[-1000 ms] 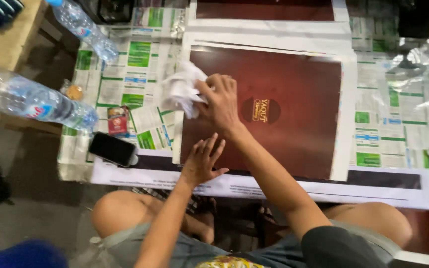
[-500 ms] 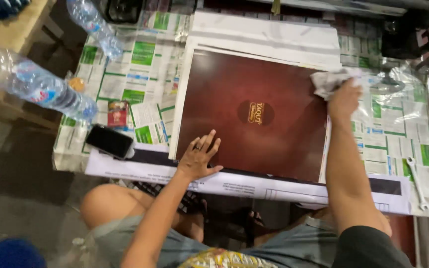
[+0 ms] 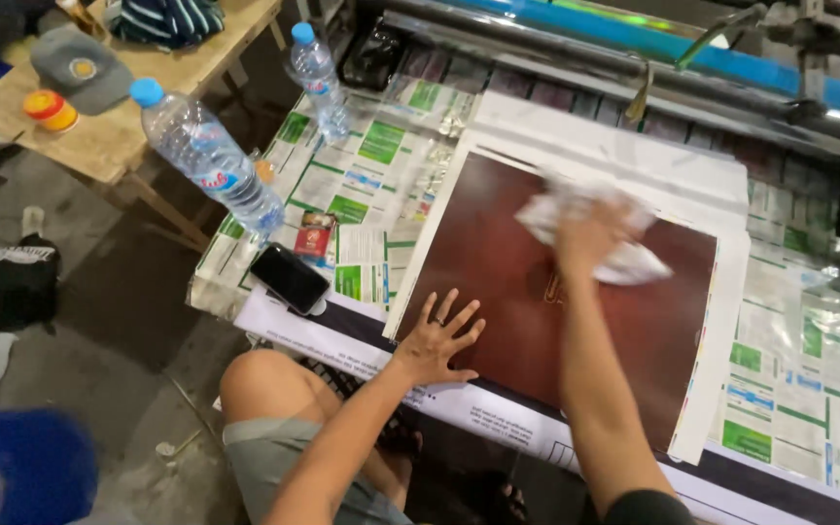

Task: Aligning and cleaning printed book covers or folders on a finishing machine in a print shop.

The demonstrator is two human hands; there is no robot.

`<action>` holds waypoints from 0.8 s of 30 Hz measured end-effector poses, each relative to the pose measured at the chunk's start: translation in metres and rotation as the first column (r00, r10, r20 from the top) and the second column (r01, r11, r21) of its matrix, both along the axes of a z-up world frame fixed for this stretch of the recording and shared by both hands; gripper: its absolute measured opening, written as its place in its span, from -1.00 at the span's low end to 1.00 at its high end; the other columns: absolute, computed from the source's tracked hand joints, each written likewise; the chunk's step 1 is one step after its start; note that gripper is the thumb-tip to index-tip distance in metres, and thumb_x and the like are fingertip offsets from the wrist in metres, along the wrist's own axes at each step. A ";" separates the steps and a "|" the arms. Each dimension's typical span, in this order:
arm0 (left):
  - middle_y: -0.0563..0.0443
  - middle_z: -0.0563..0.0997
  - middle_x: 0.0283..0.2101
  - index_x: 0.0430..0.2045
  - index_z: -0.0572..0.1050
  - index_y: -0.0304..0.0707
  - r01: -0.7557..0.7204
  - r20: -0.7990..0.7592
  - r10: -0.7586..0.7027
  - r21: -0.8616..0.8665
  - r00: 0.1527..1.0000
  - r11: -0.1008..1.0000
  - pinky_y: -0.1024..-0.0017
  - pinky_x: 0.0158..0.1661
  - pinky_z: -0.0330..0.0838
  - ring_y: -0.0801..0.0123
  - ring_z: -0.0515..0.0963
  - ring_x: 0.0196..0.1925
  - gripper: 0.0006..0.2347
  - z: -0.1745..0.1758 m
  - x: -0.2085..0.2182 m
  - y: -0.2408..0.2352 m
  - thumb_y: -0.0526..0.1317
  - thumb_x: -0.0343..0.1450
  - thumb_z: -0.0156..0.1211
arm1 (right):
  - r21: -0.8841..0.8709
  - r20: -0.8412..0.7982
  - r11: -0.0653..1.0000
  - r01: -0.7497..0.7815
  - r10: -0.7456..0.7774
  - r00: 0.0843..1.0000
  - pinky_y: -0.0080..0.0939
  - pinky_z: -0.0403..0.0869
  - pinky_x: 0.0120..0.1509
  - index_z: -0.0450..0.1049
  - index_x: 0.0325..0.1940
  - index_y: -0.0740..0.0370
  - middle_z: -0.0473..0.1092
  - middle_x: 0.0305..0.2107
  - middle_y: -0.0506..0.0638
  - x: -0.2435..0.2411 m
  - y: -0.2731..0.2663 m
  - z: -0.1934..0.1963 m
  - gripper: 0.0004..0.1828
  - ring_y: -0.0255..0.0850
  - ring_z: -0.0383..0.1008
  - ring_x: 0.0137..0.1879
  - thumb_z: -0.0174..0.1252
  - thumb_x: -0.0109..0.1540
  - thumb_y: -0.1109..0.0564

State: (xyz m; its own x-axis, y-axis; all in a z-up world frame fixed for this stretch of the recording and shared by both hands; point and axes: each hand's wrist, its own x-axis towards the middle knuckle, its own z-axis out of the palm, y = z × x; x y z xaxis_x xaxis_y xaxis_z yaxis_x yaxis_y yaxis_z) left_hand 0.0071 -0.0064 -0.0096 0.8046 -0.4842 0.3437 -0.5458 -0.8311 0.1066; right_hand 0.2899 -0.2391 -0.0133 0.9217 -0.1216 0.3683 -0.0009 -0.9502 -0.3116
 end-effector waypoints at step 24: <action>-0.45 0.06 0.51 0.38 0.31 0.00 -0.022 0.028 0.024 -0.066 0.999 0.998 -0.28 0.42 -0.17 -0.33 -0.05 0.56 -0.21 -0.014 0.000 -0.001 0.37 0.28 0.18 | 0.026 0.197 0.986 0.167 -0.169 0.966 0.48 -0.05 0.47 0.37 0.45 0.08 0.03 0.45 0.44 -0.135 -0.025 -0.011 -0.52 0.40 -0.13 0.54 -0.09 0.50 -0.10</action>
